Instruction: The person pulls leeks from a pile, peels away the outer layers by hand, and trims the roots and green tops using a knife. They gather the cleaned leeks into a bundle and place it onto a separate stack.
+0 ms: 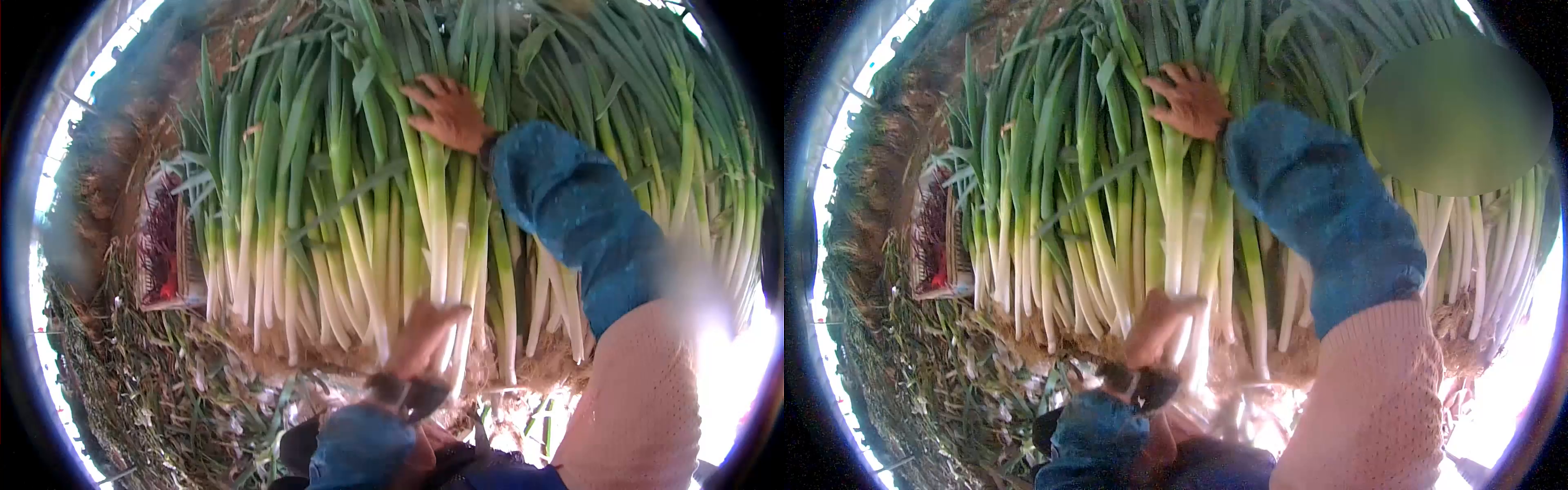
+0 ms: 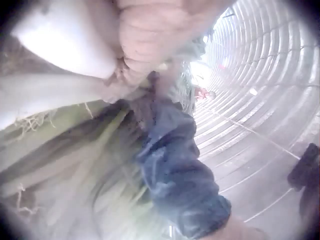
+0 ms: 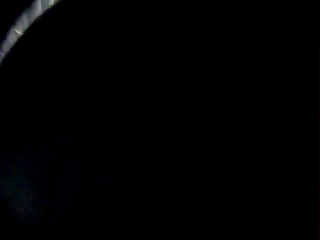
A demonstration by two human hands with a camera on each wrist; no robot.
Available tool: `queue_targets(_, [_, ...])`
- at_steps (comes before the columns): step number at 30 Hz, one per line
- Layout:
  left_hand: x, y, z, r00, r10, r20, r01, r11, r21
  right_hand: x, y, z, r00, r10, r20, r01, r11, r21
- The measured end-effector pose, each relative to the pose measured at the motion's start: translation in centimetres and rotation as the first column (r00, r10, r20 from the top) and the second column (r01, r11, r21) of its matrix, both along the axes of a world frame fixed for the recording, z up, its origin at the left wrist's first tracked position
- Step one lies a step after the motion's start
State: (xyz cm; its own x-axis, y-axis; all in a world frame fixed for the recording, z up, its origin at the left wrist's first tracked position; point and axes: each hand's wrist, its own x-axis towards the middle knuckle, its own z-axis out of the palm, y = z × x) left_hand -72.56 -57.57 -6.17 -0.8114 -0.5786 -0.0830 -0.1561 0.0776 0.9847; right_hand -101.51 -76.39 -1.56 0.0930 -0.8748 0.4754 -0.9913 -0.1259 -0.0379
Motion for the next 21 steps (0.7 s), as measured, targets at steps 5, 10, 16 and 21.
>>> queue_targets(5, [3.9, 3.5, 2.6, 0.996, -0.03, 0.081, 0.034, 0.998, -0.055, -0.5, -0.2, -1.8, 0.997, 0.018, -0.081, -0.026, 0.995, -0.1])
queue_targets(10, [9.1, 7.8, 4.8, 0.993, 0.053, 0.104, -0.104, 0.799, 0.592, -1.2, -1.0, -2.6, 0.986, -0.025, -0.167, 0.011, 0.996, -0.083])
queue_targets(16, [20.4, 12.3, 14.6, 0.861, 0.475, 0.183, -0.478, 0.878, -0.031, 0.1, 1.2, -0.9, 0.904, -0.202, -0.377, 0.186, 0.979, -0.079])
queue_targets(21, [33.8, 15.3, 15.7, 0.508, 0.84, 0.191, -0.861, 0.495, 0.114, 12.3, 5.4, 6.8, 0.878, -0.094, -0.468, 0.265, 0.911, 0.315])
